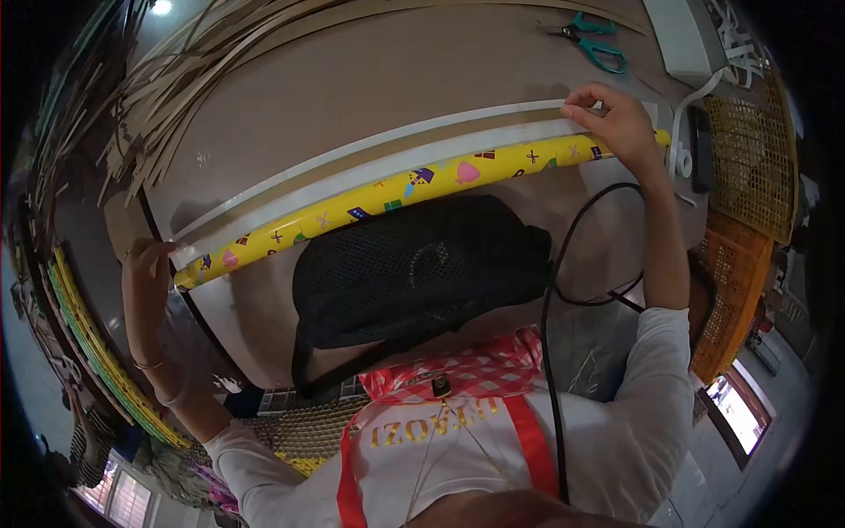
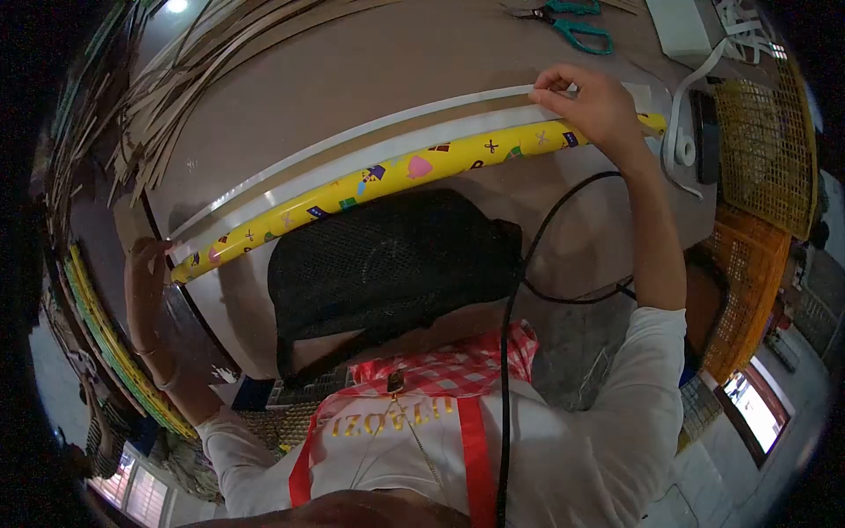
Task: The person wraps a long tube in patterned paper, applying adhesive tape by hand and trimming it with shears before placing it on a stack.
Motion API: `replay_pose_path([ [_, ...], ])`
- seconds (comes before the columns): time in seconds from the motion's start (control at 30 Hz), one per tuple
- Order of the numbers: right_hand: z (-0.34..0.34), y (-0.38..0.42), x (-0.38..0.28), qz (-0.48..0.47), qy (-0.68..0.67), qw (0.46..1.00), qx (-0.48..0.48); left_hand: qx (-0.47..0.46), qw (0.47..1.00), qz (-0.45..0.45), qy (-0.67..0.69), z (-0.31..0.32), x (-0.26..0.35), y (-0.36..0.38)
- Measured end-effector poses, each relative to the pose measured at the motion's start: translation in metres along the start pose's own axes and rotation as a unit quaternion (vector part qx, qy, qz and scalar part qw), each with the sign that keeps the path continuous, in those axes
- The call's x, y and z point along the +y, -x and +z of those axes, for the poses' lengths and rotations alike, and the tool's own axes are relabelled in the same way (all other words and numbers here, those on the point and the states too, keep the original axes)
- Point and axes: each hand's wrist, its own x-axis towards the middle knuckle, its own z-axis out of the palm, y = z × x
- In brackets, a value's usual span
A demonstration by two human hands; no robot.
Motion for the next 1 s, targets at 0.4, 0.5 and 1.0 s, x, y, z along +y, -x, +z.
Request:
replay_pose_path([
  [0.4, 0.001, 0.002, -0.001, -0.029, 0.032, 0.999, 0.026, -0.006, 0.935, 0.304, 0.184, 0.105, 0.263, -0.113],
  [0.5, -0.001, 0.004, -0.004, -0.036, 0.006, 0.999, 0.029, -0.034, 0.921, 0.308, 0.235, 0.118, 0.284, -0.127],
  [1.0, 0.001, 0.007, 0.006, -0.082, -0.026, 0.995, 0.047, -0.03, 0.938, 0.294, 0.183, 0.136, 0.286, -0.129],
])
